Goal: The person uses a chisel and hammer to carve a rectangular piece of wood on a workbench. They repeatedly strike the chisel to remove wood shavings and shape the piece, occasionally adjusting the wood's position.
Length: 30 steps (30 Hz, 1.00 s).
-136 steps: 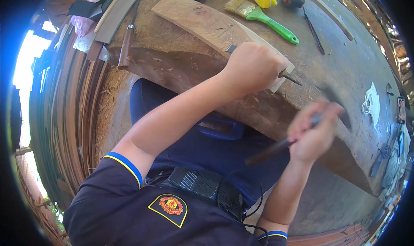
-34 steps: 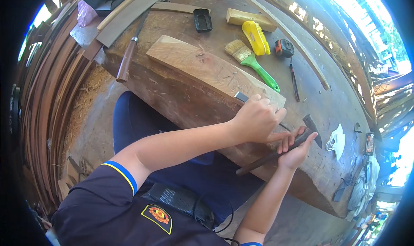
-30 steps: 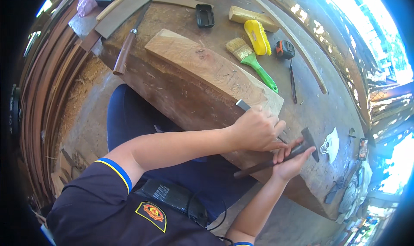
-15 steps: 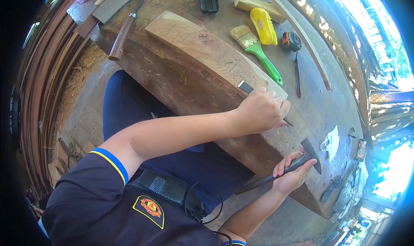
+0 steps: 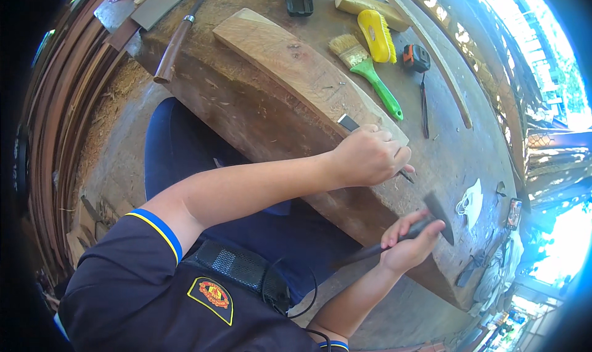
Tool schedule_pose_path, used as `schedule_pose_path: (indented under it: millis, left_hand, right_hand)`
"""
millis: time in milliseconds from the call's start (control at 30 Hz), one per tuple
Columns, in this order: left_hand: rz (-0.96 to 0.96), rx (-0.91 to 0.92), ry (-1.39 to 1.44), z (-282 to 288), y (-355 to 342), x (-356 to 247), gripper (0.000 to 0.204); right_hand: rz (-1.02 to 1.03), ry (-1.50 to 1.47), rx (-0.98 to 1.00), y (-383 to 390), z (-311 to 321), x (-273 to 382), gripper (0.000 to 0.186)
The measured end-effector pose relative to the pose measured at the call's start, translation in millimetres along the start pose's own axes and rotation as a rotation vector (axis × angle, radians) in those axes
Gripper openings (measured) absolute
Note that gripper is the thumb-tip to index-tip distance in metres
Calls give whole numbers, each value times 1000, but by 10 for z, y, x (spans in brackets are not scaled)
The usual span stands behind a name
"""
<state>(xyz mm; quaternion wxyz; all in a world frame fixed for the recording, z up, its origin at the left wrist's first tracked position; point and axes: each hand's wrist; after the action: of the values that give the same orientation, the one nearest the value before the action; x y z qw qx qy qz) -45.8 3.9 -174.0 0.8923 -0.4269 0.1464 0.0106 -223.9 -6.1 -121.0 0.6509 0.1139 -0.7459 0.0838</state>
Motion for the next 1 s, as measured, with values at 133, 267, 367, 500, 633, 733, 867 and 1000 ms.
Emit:
schedule_pose_path:
  millis: [133,267,367,500,633,733,867,1000]
  left_hand:
    - [8,4,-26,4,-9,-7,31]
    - [16,37,-50,25,1,4,31]
    - [-1,52,-34,20,-21,-29,31]
    - [1,17,-4,11,-3,-10,30]
    - [3,25,-8,41,-4,13,29]
    - [9,27,-15,35,-2,1,29]
    - [33,11,-28,38,9,58,28]
    - [32,20,-51,57,7,53,27]
  right_hand:
    - [-8,-85,-92,20,-118,9,55]
    - [-111,55,59,55,-161,-153,56]
    - [-49,-203,-120,14,-113,-73,56]
    - [-89,3,-43,-57,-194,-73,54]
    - [-57,-108,-93,-87,-113,25,50]
    - [-34,-197,-210,-162,-109,-10,50]
    - [-174,-9,26,-32,-193,-127,49]
    - [-100,-194,-135,-106,-31,-48,49]
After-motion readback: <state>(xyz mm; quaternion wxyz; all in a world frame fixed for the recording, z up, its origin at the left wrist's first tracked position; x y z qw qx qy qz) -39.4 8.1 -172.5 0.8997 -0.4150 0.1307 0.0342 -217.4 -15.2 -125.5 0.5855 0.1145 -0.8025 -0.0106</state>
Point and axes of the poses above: each hand's wrist, its own y-axis away from the middle knuckle, its own z-axis out of the back of the hand, x = y × z, and after that the axes turned 1 degree about -y, right-handed
